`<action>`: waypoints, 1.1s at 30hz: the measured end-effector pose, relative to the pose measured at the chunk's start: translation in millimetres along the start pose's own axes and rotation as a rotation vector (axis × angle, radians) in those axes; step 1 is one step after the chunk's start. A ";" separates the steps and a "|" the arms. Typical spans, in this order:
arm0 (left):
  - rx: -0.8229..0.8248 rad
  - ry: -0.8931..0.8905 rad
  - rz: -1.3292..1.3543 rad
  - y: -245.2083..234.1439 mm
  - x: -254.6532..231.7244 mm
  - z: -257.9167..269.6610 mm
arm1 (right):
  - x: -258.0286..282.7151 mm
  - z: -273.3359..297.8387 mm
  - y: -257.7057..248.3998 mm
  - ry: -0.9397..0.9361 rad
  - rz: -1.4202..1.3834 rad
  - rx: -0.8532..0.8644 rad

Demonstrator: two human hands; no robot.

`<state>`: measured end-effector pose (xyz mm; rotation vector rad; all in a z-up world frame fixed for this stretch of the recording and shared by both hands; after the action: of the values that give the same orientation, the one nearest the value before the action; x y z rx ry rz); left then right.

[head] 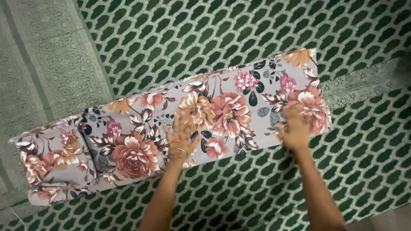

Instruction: The person spreads out a floral fabric on a bed, smooths it flat by hand, and folds it into smaller sections.

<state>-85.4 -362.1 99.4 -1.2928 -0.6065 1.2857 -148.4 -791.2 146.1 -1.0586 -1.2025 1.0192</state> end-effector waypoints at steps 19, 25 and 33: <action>-0.103 0.114 0.125 -67.3 83.3 -127.5 | 156.3 -187.9 -34.5 -0.514 -0.056 -0.250; -0.566 0.314 0.093 -60.5 78.2 -96.9 | 144.5 -185.2 -39.9 -0.530 -0.172 -0.260; -0.614 0.199 0.071 -43.2 84.0 -126.7 | 144.4 -202.7 -3.7 -0.485 -0.002 -0.409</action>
<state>65.8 -320.4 80.3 -1.9330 -0.8555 1.0406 66.3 -667.1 167.3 -1.1540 -1.8647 1.0902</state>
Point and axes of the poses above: each hand's wrist, its own z-axis away from the middle knuckle, its own y-axis out of the palm, x = y × z, the point moved 5 cm from there along -z, towards the middle knuckle
